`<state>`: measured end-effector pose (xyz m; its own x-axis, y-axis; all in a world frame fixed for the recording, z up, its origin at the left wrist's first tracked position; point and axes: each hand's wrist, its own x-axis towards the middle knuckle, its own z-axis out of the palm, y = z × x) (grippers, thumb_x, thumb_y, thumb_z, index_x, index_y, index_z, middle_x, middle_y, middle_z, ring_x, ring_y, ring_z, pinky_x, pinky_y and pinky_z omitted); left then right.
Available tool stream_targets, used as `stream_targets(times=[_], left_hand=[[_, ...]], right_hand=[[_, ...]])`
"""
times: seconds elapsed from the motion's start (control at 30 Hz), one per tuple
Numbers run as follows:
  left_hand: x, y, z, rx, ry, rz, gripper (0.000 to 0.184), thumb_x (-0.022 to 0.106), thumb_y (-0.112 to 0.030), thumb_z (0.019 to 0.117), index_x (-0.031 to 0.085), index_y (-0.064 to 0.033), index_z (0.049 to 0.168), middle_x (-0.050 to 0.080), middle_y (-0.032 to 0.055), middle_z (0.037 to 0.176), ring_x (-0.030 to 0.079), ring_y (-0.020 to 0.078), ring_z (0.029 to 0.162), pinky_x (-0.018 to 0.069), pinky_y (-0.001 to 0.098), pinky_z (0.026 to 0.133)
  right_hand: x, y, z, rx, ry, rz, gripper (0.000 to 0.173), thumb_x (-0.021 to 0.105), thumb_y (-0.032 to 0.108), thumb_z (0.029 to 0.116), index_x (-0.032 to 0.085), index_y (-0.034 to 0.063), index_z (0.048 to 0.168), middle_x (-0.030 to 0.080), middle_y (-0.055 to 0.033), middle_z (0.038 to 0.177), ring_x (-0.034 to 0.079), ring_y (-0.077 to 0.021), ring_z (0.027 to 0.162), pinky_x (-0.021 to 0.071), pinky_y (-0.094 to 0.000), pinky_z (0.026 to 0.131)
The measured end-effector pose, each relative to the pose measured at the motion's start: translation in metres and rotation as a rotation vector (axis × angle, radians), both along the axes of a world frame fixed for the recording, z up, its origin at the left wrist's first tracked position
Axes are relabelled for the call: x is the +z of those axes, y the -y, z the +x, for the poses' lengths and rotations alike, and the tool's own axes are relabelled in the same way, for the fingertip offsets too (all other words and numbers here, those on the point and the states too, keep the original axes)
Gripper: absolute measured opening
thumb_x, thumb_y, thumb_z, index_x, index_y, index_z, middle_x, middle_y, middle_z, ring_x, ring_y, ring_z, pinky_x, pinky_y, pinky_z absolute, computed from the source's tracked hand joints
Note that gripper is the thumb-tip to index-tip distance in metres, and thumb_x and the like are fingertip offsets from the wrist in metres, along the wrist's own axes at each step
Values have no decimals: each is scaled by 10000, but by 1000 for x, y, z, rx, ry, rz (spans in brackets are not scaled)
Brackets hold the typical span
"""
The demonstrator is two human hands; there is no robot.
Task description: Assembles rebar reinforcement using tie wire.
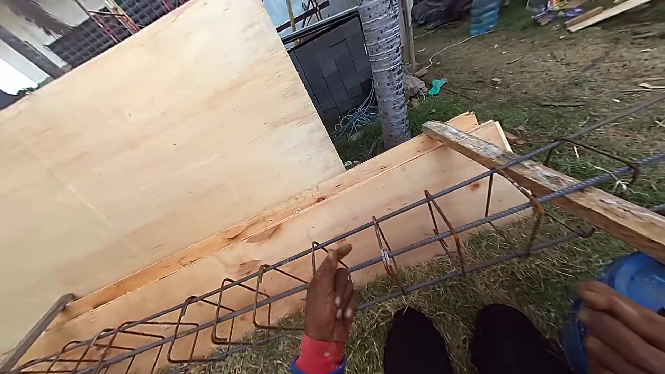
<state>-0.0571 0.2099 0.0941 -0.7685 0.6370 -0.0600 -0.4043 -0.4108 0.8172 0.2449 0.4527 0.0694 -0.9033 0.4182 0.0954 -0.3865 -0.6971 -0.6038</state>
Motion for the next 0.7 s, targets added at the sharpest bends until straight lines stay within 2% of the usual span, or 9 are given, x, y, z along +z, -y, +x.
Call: stream_targets(times=[0.13, 0.17, 0.23, 0.3, 0.33, 0.4, 0.47, 0.6, 0.7], left_hand=[[6, -25, 22, -74, -17, 68, 333, 499, -229, 1081, 700, 27, 1011, 427, -16, 484, 422, 75, 348, 429, 245, 352], [9, -30, 28, -97, 10, 110, 351, 461, -245, 1089, 692, 13, 1032, 383, -42, 462, 395, 64, 329, 400, 237, 333], [15, -36, 40, -158, 6, 164, 423, 406, -287, 1115, 654, 24, 1260, 355, -57, 455, 369, 54, 318, 376, 228, 320], [19, -41, 52, -111, -54, 124, 395, 451, -256, 1104, 670, 50, 1223, 430, -10, 491, 424, 68, 353, 421, 235, 354], [19, -41, 56, -84, -100, 90, 372, 486, -238, 1090, 691, 60, 1174, 535, 53, 575, 507, 98, 428, 485, 256, 429], [20, -40, 61, -76, -177, 70, 370, 514, -217, 1080, 702, 95, 1145, 722, 230, 933, 699, 210, 710, 611, 341, 683], [21, -38, 66, -87, -242, 80, 384, 485, -200, 1091, 681, 126, 1143, 712, 306, 1079, 746, 325, 928, 622, 443, 864], [21, -40, 77, -72, -304, 94, 384, 461, -198, 1104, 676, 117, 1148, 730, 290, 921, 760, 304, 845, 630, 418, 822], [18, -41, 82, -73, -319, 103, 415, 443, -229, 1112, 659, 119, 1184, 732, 301, 949, 762, 326, 884, 627, 433, 843]], right_hand=[[30, 41, -49, -27, -95, 216, 217, 421, 258, 1106, 613, 176, 1168, 468, 75, 641, 413, -27, 469, 367, -205, 414], [35, 51, -59, -32, -108, 296, 212, 432, 260, 1108, 612, 170, 1177, 476, 61, 656, 420, -39, 483, 374, -215, 426], [39, 70, -76, -31, -124, 438, 207, 460, 255, 1103, 611, 150, 1197, 493, 35, 686, 437, -54, 513, 382, -232, 450], [36, 85, -89, -43, -128, 552, 211, 479, 230, 1100, 612, 109, 1211, 521, -6, 725, 464, -77, 540, 407, -250, 468], [33, 90, -94, -48, -126, 597, 211, 483, 216, 1100, 604, 88, 1215, 529, -25, 743, 477, -90, 558, 422, -260, 481], [26, 97, -102, -57, -116, 663, 212, 486, 196, 1100, 594, 53, 1213, 550, -57, 755, 509, -118, 580, 454, -281, 503], [20, 103, -107, -62, -83, 709, 221, 485, 188, 1101, 598, 31, 1208, 569, -83, 766, 534, -149, 589, 483, -309, 515], [10, 111, -111, -78, -43, 725, 235, 474, 202, 1105, 597, 23, 1195, 573, -91, 763, 545, -169, 589, 494, -329, 516], [10, 114, -109, -121, 16, 687, 238, 476, 188, 1104, 605, 8, 1190, 581, -88, 757, 548, -165, 582, 495, -323, 510]])
